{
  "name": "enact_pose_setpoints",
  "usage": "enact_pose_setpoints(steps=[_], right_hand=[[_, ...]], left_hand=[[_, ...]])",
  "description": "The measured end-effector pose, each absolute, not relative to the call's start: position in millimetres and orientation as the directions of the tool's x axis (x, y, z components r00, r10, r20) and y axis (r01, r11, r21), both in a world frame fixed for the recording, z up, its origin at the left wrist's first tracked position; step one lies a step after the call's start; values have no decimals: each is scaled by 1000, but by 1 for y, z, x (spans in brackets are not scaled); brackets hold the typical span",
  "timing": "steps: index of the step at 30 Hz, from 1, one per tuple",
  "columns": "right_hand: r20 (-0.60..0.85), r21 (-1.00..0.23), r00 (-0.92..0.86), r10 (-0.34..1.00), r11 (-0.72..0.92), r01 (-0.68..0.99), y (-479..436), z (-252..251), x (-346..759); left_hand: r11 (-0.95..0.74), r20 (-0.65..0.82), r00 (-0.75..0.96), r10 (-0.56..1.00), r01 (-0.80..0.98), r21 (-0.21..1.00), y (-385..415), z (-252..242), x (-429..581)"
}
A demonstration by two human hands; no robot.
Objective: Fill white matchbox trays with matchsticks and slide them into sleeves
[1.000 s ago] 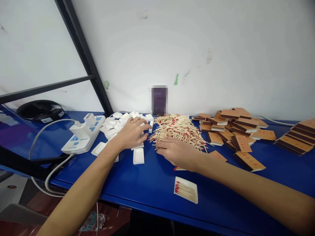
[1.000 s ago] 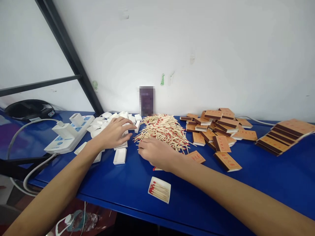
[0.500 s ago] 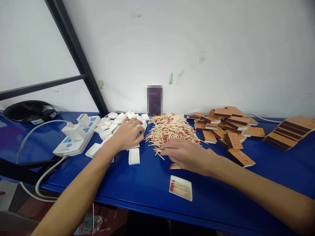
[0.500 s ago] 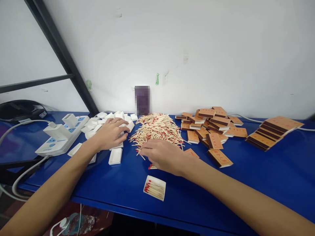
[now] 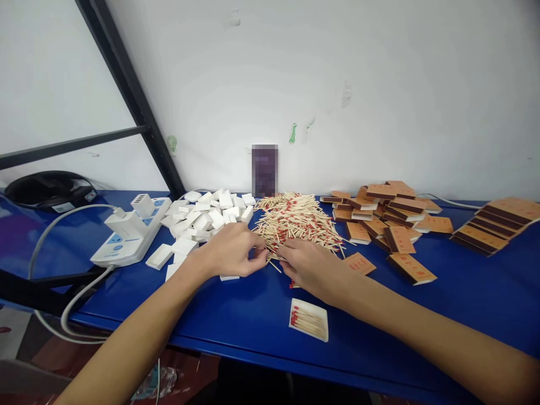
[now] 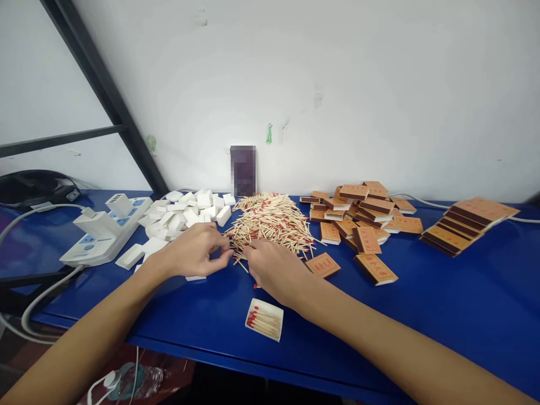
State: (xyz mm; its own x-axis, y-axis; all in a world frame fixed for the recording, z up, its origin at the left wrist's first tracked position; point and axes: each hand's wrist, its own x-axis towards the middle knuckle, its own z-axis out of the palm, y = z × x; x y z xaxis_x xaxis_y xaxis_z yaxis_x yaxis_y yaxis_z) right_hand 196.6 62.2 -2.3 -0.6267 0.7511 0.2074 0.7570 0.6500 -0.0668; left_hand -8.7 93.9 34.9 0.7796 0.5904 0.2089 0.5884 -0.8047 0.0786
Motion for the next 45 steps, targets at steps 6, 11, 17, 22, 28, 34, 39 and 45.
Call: enact_pose_setpoints(steps=[6,11,17,22,28,34,39,45], right_hand=[[186,-114,-638,747,661,741,63,-6,214],[238,-125,-637,733,673,729,52,-8,235],[319,-151,-641,698,705,693,46,-12,246],[357,-191,-629,691,713,675,43,-19,250],[357,-245,-582,730,675,696,40,-22,248],[414,-285,-582,700,707,648,42,-20,247],[418,-268,-617,667,739,618,43,-19,249],[384,-179,-690,613,783,596,43,-13,249]], left_hand=[[-835,150,823,548,550,30,87,32,-3],[-851,131,846,516,524,-35,88,27,-1],[-875,134,870,475,483,-34,87,20,4],[-888,156,881,447,458,-47,85,17,8],[-897,168,885,434,442,-12,81,18,15],[-895,150,885,441,446,3,81,17,14],[-895,133,886,444,444,34,84,18,11],[-904,174,887,428,424,62,85,19,8]])
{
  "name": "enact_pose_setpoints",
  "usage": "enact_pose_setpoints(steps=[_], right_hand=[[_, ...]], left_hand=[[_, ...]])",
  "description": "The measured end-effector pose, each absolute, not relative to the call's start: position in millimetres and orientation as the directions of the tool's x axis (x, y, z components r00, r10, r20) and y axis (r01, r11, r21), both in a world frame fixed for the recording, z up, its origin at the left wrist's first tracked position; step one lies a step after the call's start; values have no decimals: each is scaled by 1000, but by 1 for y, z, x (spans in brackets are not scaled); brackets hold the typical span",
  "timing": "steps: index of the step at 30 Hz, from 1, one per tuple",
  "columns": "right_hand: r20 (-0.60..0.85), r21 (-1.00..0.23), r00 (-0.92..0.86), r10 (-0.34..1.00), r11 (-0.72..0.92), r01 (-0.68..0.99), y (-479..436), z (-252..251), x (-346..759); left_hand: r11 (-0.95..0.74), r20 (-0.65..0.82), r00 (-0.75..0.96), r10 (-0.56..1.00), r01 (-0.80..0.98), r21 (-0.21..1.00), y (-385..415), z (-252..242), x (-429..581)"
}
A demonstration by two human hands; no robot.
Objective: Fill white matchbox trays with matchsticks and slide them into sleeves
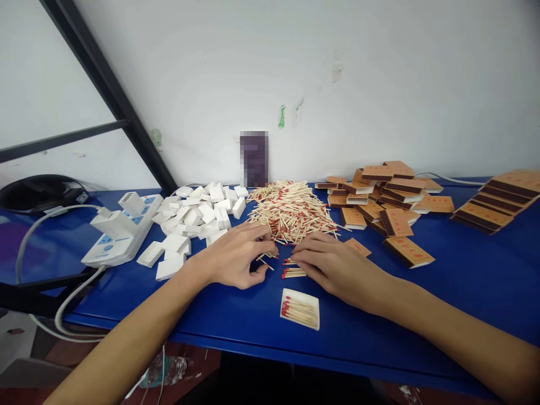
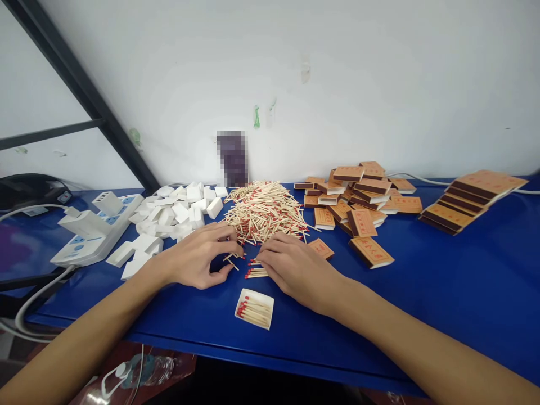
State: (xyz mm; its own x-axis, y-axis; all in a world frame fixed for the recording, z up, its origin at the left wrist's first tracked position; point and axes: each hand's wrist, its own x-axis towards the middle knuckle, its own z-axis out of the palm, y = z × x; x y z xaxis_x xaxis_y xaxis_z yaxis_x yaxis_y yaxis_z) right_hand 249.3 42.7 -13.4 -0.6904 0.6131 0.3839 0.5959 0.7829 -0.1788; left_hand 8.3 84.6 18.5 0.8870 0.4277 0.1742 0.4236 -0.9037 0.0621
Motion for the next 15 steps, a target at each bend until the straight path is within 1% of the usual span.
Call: enact_pose_setpoints(steps=[5,10,15], right_hand=[[373,-172,-696,613,783,598,44,-13,250],[377,-169,-700,607,788,592,45,-16,250],[403,-206,-685,607,790,578,43,-18,248]], left_hand=[[-911,166,897,409,394,117,82,20,10],[-909,145,898,416,406,90,82,23,12],[-898,107,892,439,433,78,84,22,12]])
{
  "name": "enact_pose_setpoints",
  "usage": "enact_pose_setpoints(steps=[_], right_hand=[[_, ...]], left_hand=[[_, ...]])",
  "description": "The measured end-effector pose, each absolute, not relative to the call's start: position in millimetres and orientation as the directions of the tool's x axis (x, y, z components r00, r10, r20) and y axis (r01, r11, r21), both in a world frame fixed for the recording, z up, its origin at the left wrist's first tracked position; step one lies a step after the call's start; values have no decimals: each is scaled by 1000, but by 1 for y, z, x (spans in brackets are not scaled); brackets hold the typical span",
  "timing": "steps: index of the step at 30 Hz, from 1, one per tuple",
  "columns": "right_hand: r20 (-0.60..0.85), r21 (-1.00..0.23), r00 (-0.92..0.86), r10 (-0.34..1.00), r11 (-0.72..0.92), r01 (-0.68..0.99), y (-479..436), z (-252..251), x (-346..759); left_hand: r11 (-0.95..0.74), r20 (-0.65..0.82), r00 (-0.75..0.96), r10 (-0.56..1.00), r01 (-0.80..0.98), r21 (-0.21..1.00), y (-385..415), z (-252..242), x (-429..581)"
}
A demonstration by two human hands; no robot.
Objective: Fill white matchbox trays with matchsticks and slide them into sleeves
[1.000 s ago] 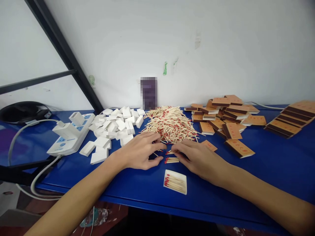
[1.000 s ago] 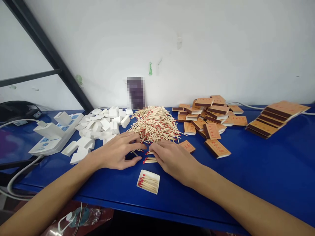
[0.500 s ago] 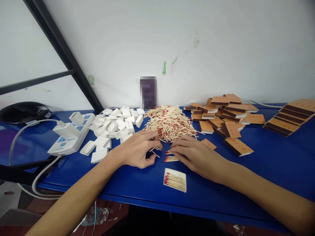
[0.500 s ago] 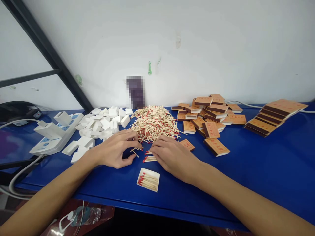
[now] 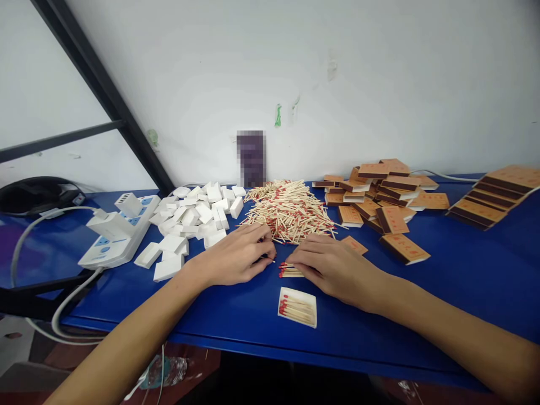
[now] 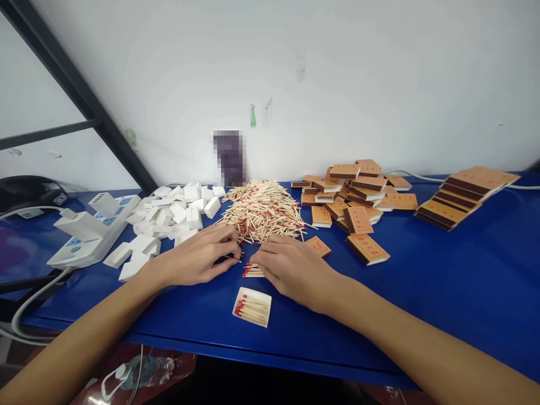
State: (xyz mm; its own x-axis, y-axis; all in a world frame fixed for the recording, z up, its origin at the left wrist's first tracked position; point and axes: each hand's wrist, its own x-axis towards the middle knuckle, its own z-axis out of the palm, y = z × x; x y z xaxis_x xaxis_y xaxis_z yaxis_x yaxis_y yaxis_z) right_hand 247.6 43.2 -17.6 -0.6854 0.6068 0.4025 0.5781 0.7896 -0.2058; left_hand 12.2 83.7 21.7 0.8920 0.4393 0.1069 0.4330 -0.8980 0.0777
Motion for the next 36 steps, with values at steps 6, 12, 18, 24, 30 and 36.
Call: enact_pose_setpoints(steps=[6,12,18,24,30,36], right_hand=[[396,-237,-680,618,784,574,39,-18,244],[551,-223,-623,555,817,531,36,-13,244],[603,-207,-531,595,760,616,34,-8,246],[549,-275,-522,652,731,624,33,-9,244],[478,-286,-605,637,763,579,34,-7,244],[384,-316,-638,668,744,589,33,-10,244]], left_hand=[[-882,178,865,470,467,62,83,16,19],[-880,274,836,475,456,133,76,10,37],[-884,284,837,467,450,127,80,11,29],[-891,217,866,452,449,65,85,17,13],[-901,218,875,433,429,67,84,14,15],[-904,210,879,428,420,82,84,10,18]])
